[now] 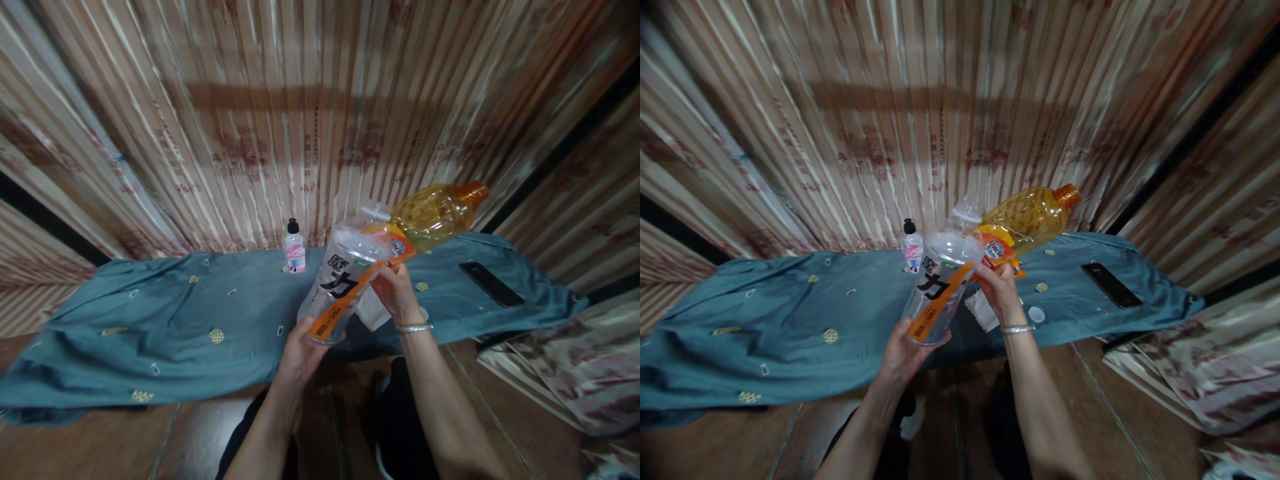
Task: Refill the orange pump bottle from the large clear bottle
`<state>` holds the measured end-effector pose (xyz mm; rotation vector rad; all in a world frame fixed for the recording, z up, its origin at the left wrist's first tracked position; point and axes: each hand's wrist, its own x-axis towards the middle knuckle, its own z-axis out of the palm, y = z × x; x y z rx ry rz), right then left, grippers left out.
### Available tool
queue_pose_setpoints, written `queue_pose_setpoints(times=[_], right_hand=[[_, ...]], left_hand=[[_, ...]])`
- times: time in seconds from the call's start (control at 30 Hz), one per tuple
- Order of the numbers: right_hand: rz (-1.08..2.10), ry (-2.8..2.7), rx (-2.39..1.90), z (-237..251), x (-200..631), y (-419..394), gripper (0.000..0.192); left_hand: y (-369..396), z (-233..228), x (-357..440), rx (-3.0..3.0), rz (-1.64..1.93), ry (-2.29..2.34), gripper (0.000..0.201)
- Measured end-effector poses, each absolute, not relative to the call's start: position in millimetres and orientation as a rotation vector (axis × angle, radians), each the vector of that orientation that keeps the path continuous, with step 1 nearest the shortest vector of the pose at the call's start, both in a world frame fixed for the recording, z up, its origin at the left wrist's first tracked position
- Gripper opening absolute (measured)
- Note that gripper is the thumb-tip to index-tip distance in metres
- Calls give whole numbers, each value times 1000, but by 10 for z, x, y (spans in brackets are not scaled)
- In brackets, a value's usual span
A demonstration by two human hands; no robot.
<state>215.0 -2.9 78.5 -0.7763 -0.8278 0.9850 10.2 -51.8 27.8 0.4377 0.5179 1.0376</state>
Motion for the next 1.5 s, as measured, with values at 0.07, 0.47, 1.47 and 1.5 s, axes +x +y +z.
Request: queue_pose_setpoints(times=[0.07, 0.47, 1.47, 1.5], right_hand=[[993, -841, -777, 750, 2135, -17, 48], [969, -915, -965, 613, 2266, -30, 63], [923, -1028, -1411, -209, 2954, -292, 66], [906, -1048, -1436, -201, 2949, -299, 66]], left_hand=[[-517, 280, 70, 395, 1066, 542, 49], [-405, 310, -32, 212, 1091, 650, 47], [-336, 308, 60, 199, 1140, 759, 38], [-330, 310, 55, 201, 1144, 757, 38]])
